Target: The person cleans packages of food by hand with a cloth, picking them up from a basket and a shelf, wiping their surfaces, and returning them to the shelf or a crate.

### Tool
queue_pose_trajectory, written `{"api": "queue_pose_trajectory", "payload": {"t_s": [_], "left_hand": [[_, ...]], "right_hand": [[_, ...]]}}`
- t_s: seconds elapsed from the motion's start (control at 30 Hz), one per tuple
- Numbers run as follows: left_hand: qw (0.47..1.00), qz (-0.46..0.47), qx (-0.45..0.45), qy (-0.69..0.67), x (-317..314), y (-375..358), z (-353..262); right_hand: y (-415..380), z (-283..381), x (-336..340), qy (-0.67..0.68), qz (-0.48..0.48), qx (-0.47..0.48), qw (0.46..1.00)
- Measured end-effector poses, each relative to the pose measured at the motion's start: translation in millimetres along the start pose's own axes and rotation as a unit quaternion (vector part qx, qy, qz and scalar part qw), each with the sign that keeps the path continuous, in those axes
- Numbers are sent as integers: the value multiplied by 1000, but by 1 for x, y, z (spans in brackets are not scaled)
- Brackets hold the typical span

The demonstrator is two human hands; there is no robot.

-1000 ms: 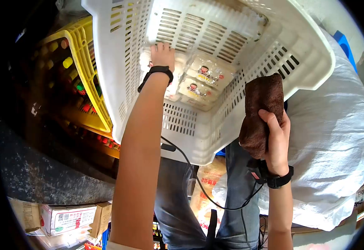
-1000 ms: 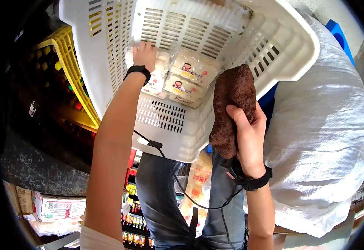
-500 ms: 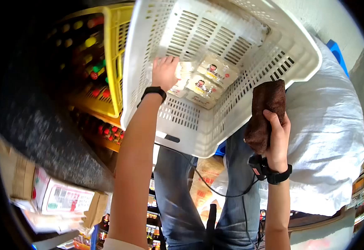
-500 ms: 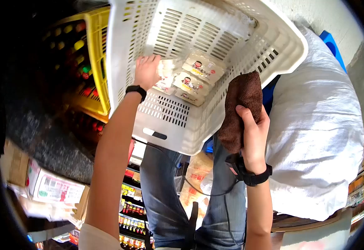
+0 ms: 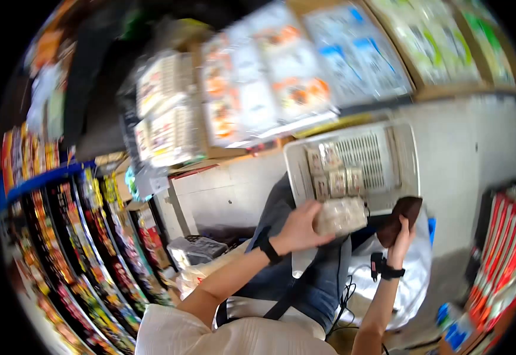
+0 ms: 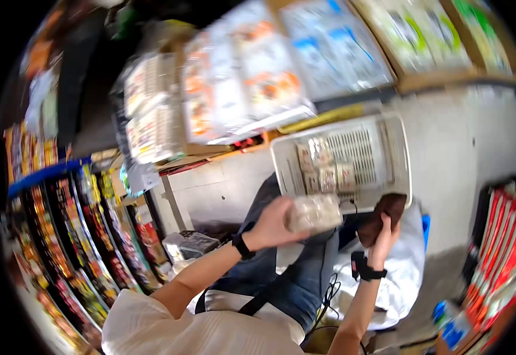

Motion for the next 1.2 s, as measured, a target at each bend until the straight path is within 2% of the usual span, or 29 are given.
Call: {"api": "queue_pose_trajectory", "payload": {"t_s": [0.1, 0.2, 0.27, 0.33, 0.4, 0.47, 0.53, 0.57, 0.6, 0.63, 0.67, 0.73, 0.87, 0.93, 1.03, 1.13, 1.2], "left_hand": [[995, -66, -42, -56, 39, -52, 1], [990, -102, -43, -83, 80, -82, 14], [982, -153, -56, -91, 126, -104, 30], [953, -97, 43, -283, 142, -110, 75], [894, -72, 25, -442, 175, -117, 103], [879, -58, 37, -471, 230, -121, 121], [888, -65, 18, -455, 287, -121, 129], [911, -80, -17, -404, 317, -118, 132], [925, -46, -26, -377, 344, -114, 124], [956, -59, -23, -287, 365, -107, 134], [956, -48, -23, -288, 379, -101, 139], [999, -32, -34, -24, 411, -79, 137], [994, 76, -74, 40, 424, -37, 138], [989, 116, -96, 16, 428, -21, 138], [987, 107, -118, 10, 434, 0, 153], [988, 97, -109, 43, 439, -15, 157], [988, 29, -148, -12, 453, -25, 157]], "right_hand": [[-16, 27, -34, -51, 39, 34, 997], [-42, 63, -80, -79, 69, 89, 990], [-73, 78, -118, -118, 56, 118, 984], [-96, 81, -148, -111, 51, 128, 984], [-119, 73, -181, -76, 50, 134, 987], [-164, 70, -232, -41, 51, 131, 989], [-196, 66, -277, -38, 49, 150, 987], [-196, 52, -290, -39, 58, 130, 989], [-197, 38, -299, -39, 64, 106, 992], [-212, 41, -320, -60, 84, 105, 989], [-217, 40, -330, -89, 97, 110, 985], [-231, 47, -349, -94, 113, 131, 980], [-250, 56, -365, -68, 108, 145, 981], [-250, 51, -369, -62, 107, 131, 984], [-252, 47, -387, -60, 121, 133, 982], [-244, 35, -402, -66, 148, 120, 979], [-235, 28, -413, -78, 169, 99, 977]]}}
Point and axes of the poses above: each hand's wrist, its own y-axis towards the middle knuckle, its own x-axis out of the back of the hand, z = x × y, the point moved 9 cm from there along y, towards the middle knuckle, and after that the axes turned 4 degrees about z, right-handed, at the moved point
